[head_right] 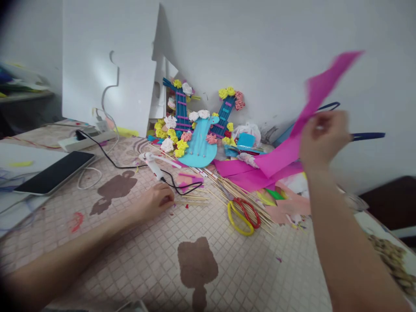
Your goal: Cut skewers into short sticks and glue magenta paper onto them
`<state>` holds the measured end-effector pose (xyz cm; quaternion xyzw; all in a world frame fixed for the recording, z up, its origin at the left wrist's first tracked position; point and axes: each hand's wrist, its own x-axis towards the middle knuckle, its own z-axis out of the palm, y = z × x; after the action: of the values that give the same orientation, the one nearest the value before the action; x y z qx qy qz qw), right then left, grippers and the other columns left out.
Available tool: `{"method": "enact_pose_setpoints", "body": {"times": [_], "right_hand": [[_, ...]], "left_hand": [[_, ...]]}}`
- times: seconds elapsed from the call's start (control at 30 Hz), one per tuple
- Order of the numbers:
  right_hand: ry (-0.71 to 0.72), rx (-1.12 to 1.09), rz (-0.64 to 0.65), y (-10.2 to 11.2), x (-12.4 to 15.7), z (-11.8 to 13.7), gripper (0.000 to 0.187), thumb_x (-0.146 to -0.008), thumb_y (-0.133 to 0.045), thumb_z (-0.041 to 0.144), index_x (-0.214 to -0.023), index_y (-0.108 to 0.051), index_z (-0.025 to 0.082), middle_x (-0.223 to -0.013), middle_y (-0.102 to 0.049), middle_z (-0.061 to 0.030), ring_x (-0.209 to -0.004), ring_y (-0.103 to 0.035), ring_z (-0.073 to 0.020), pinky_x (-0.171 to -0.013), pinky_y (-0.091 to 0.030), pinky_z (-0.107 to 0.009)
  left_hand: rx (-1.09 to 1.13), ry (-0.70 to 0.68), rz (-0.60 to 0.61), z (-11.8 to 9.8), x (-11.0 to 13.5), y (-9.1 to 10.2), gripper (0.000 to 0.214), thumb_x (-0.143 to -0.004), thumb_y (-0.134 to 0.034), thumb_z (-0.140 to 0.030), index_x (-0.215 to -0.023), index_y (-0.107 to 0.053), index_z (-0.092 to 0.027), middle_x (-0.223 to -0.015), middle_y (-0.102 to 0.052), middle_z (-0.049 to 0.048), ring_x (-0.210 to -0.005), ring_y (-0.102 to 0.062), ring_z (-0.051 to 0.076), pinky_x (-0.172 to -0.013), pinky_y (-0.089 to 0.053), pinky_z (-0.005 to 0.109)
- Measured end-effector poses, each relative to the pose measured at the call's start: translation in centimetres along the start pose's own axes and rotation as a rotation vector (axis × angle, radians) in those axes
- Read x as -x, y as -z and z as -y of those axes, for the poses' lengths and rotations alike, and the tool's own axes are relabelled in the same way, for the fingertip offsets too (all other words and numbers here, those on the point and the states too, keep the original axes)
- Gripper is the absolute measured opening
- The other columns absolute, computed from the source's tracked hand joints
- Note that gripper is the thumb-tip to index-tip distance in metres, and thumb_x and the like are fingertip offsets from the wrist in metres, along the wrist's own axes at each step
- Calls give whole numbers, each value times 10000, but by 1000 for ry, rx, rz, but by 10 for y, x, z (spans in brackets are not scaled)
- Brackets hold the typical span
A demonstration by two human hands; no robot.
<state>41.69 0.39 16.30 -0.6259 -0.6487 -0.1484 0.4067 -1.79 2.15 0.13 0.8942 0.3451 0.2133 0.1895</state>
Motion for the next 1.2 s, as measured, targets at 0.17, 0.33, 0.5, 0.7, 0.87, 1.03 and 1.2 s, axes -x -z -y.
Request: {"method": "enact_pose_setpoints", "body": {"times": [0.17, 0.33, 0.5, 0.7, 0.87, 1.03, 1.2], "right_hand": [[116, 316, 160, -73, 61, 11, 170, -868, -460, 299, -888, -598, 201, -875, -673, -123, -807, -622, -285, -690, -450, -393], [164, 258, 479, -94, 84, -8, 165, -830, -526, 333, -764, -632, 225, -697, -683, -37, -628, -609, -211, -560, -411, -301], [156, 190, 521, -114, 51, 1, 262, -887, -446, 342, -825, -654, 196, -787, -696, -66, -706, -622, -221, -622, -422, -314], [111, 131, 571, -191, 24, 5, 164, -850, -535, 237, -822, -670, 147, -873, -709, -94, -810, -639, -210, -740, -467, -312], [64, 85, 683, -228, 25, -6, 211, -893, -567, 316, -987, -629, 138, -988, -655, -54, -861, -627, -168, -785, -514, -368], [-19, 23, 695, -235, 23, -17, 276, -905, -554, 325, -1120, -584, 154, -1108, -614, -69, -924, -618, -184, -792, -529, -384], [-121, -71, 586, -231, 13, -25, 272, -903, -557, 320, -1114, -585, 152, -1101, -615, -69, -924, -617, -184, -793, -528, -386]], "left_hand": [[5, 0, 2, 4, 2, -2, 58, -749, -576, -109, -735, -597, -162, -831, -605, 53, -820, -561, 185, -748, -450, 287], [11, -5, -6, 6, 1, -5, 57, -765, -566, -122, -751, -602, -164, -839, -601, 54, -845, -553, 189, -771, -447, 294], [23, 26, 15, 3, 0, -2, 50, -779, -563, -138, -752, -601, -157, -827, -595, 56, -817, -549, 184, -738, -446, 288], [41, 39, 18, 5, 1, -3, 55, -783, -556, -141, -766, -606, -156, -835, -594, 54, -818, -547, 183, -728, -444, 287], [29, 34, 28, 5, -1, -2, 70, -806, -537, -146, -773, -597, -154, -847, -598, 56, -826, -550, 182, -730, -443, 284], [23, 38, 34, 3, -1, 0, 60, -810, -542, -151, -780, -593, -157, -855, -597, 52, -836, -551, 183, -748, -446, 289], [23, 49, 44, 1, -1, 1, 63, -811, -542, -149, -774, -592, -156, -839, -594, 51, -828, -555, 182, -745, -449, 290]]}}
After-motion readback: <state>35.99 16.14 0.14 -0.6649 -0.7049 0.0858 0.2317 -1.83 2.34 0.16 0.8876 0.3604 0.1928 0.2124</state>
